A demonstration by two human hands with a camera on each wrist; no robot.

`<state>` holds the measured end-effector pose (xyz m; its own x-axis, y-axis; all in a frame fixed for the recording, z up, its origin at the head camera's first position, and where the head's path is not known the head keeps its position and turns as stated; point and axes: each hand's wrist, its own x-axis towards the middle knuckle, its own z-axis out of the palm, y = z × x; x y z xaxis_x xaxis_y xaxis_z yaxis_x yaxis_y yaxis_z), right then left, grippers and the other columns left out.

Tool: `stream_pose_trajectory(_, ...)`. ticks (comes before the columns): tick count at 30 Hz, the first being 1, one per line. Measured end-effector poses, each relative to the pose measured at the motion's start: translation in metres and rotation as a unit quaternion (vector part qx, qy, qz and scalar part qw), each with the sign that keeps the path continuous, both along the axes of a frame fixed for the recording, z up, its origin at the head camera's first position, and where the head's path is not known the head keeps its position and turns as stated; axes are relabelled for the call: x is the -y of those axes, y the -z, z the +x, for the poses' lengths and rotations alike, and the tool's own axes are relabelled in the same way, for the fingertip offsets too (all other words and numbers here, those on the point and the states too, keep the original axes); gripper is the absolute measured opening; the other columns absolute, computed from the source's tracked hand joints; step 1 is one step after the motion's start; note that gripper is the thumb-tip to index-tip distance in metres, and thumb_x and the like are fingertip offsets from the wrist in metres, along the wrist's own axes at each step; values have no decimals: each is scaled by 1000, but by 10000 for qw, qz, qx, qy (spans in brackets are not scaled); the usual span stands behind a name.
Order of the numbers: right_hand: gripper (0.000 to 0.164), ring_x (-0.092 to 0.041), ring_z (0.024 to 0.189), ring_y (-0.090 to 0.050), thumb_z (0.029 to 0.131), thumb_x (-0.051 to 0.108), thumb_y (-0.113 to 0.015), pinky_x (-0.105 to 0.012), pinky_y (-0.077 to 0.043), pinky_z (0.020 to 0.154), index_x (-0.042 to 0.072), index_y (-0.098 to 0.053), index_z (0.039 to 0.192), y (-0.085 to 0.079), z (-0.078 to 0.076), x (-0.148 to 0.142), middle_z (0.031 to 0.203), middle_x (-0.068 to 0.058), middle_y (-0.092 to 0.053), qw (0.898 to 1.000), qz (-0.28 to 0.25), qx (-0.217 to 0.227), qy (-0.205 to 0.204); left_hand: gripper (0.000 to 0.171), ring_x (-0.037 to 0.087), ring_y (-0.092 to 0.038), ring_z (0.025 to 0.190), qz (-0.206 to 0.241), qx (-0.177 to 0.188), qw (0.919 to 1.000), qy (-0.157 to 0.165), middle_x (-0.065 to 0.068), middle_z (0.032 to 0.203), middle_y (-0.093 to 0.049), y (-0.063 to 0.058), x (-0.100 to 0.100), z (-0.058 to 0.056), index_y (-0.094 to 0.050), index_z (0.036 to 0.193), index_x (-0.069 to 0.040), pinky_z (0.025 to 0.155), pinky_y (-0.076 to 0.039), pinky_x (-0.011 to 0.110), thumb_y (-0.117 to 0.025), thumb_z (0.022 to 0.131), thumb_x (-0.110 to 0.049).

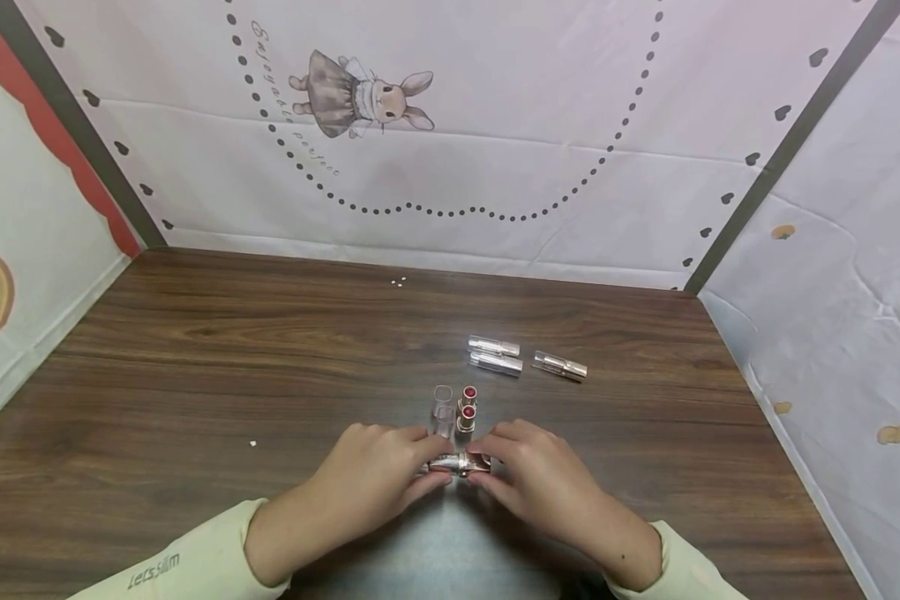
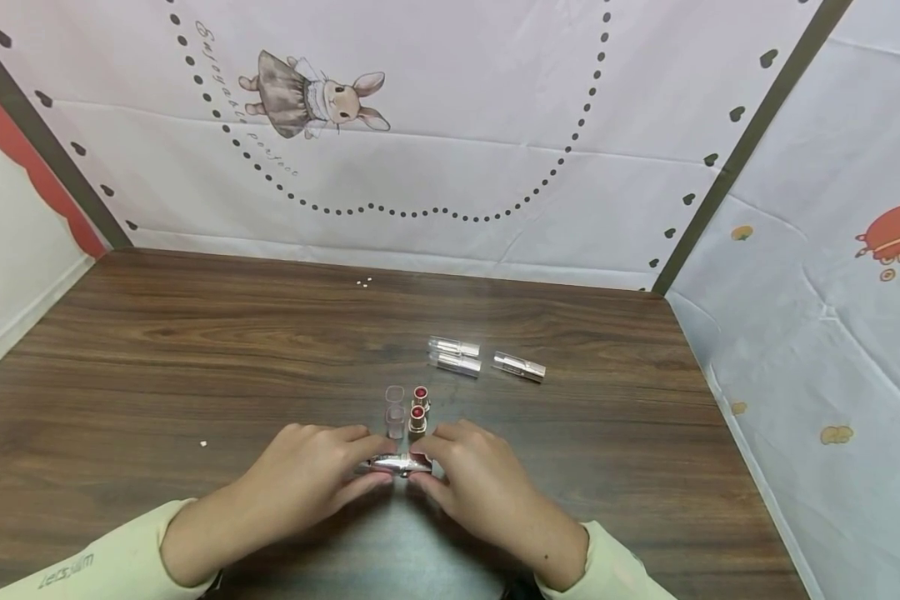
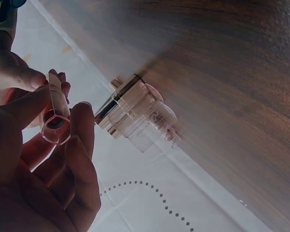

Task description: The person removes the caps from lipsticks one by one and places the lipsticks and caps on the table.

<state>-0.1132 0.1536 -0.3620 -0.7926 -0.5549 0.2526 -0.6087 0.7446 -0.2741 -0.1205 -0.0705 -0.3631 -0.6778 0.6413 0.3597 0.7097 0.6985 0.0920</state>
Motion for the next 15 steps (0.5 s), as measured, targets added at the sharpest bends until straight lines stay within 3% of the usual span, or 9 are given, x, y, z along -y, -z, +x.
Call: stream_pose_trajectory(15, 21, -3, 75, -54, 83, 30, -81, -22, -45, 63, 21, -76, 101, 2, 0, -3, 88, 13, -68, 10000, -41, 35, -52, 26, 5, -59, 55, -20, -6, 9999, 104, -13, 75, -64, 1, -1, -1, -74, 101, -25, 43, -35, 25, -76, 84, -45)
